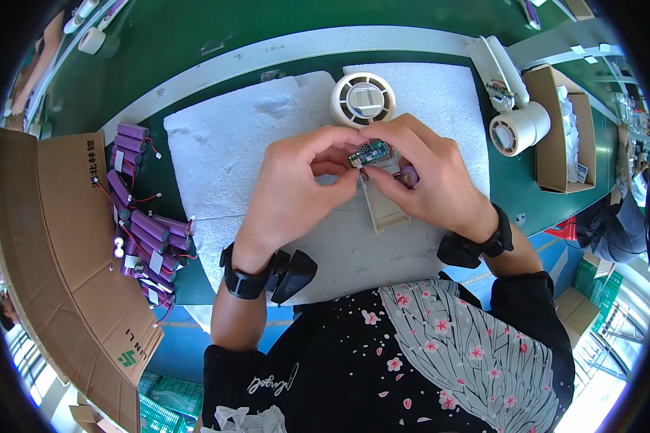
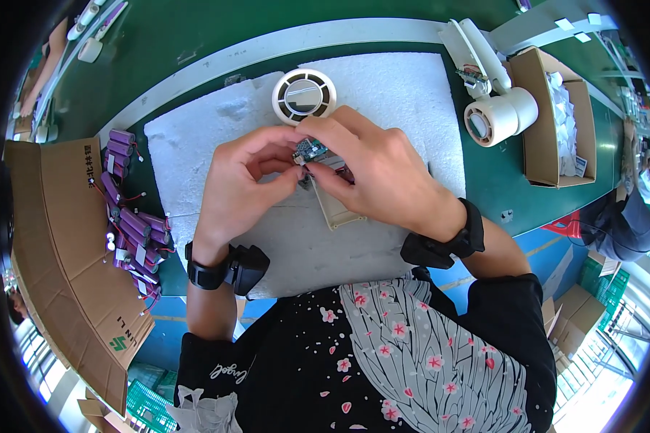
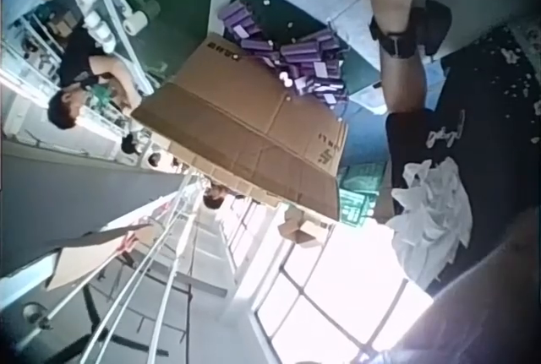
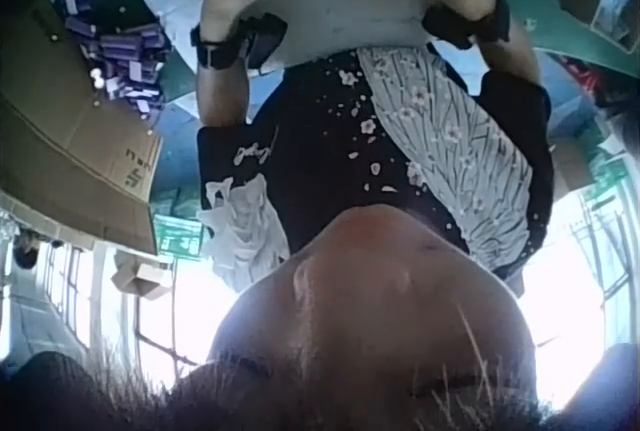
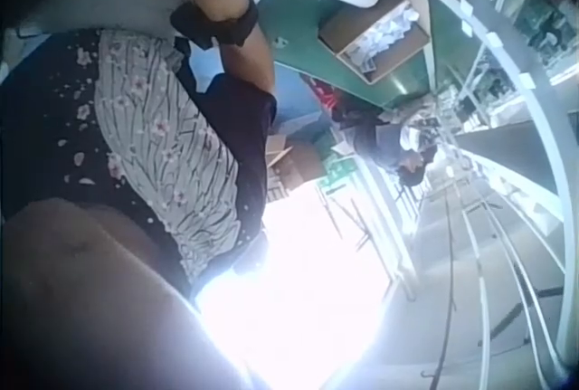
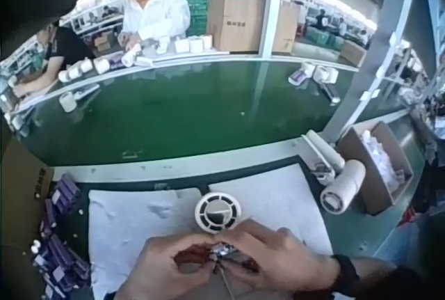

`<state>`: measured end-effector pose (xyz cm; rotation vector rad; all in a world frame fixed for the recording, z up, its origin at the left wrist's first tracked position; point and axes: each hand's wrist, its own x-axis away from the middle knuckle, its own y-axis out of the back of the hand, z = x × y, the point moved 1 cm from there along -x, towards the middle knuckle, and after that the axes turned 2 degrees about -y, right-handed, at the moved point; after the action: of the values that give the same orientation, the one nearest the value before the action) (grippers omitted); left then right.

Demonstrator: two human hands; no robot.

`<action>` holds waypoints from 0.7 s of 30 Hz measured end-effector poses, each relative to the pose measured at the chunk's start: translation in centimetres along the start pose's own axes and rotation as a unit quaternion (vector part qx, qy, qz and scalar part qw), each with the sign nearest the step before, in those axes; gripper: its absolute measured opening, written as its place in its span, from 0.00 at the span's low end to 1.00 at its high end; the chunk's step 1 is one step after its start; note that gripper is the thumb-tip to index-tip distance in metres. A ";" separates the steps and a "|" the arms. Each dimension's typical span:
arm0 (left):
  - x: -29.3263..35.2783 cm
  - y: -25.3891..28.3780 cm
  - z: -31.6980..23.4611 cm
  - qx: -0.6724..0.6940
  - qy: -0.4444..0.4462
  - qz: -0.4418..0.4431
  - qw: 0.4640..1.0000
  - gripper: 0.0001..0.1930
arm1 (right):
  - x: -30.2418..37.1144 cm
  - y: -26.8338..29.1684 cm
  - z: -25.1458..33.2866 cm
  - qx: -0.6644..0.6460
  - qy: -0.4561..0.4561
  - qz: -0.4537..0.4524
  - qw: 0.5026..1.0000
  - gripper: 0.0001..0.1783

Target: The person connects a battery pack to a circuit board inside a fan housing, tests the connection, and then places the battery pack into the housing. After setting the assembled fan aside, they repeat the process with another fan housing and battery pack.

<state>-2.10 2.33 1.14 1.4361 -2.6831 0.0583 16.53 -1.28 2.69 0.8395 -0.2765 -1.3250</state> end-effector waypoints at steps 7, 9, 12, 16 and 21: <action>0.2 -0.3 0.0 0.001 0.005 -0.028 1.000 0.16 | 0.0 0.1 -0.1 0.019 -0.003 0.005 1.000 0.24; 0.2 -0.3 -0.2 -0.006 0.016 -0.028 0.999 0.17 | -0.1 0.1 -0.2 0.012 0.001 -0.002 1.000 0.22; 0.3 -0.3 -0.1 0.013 0.022 -0.044 0.999 0.15 | -0.4 0.4 0.1 0.025 -0.015 0.000 1.000 0.21; 0.3 -0.2 -0.1 0.034 0.014 -0.065 0.997 0.15 | -0.5 0.1 0.2 0.028 -0.036 -0.008 0.999 0.21; 0.3 0.1 -0.5 -0.048 -0.028 -0.063 0.996 0.14 | -0.4 0.0 0.0 0.032 -0.032 -0.012 0.999 0.22</action>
<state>-2.31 2.18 1.71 1.5960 -2.5924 -0.1205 16.39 -0.88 2.78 0.8570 -0.3619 -1.3722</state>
